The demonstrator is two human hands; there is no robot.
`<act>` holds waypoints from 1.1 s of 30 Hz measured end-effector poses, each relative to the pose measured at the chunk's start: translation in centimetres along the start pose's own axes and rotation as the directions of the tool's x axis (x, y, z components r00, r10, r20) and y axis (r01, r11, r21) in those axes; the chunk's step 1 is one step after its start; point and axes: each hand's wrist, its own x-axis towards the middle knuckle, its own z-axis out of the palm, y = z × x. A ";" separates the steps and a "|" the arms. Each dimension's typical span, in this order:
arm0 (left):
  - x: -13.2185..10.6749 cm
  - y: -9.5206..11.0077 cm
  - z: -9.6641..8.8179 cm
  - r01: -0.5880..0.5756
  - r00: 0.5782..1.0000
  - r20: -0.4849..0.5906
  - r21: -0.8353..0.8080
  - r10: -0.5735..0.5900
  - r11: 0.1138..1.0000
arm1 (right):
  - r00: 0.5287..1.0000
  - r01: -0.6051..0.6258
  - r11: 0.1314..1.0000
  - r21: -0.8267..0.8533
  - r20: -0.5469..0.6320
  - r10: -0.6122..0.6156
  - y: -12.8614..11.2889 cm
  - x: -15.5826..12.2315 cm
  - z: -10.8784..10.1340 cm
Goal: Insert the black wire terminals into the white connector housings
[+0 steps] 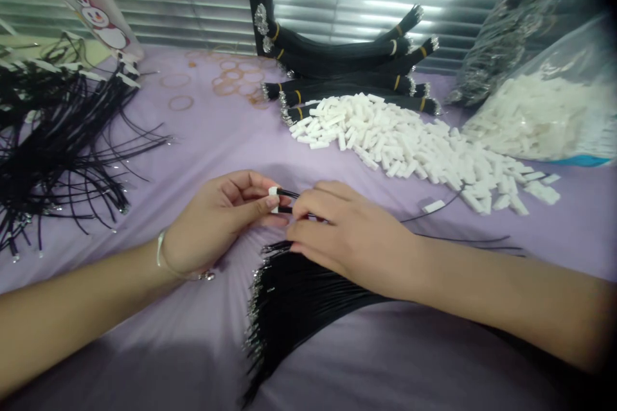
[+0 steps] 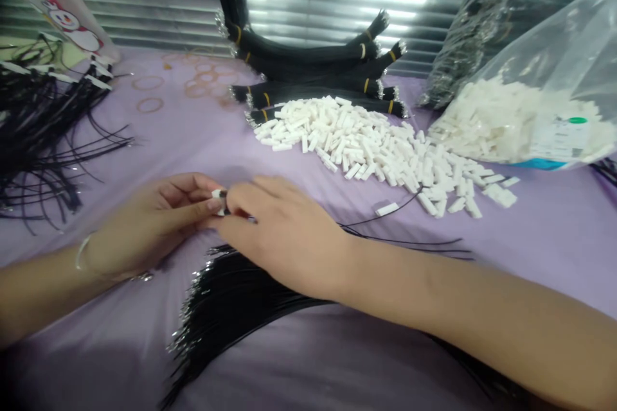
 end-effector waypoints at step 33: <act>-0.1 0.0 -0.1 0.050 0.998 0.035 0.186 -0.058 0.981 | 0.848 -0.530 0.801 0.278 0.195 0.493 0.5 0.7 0.3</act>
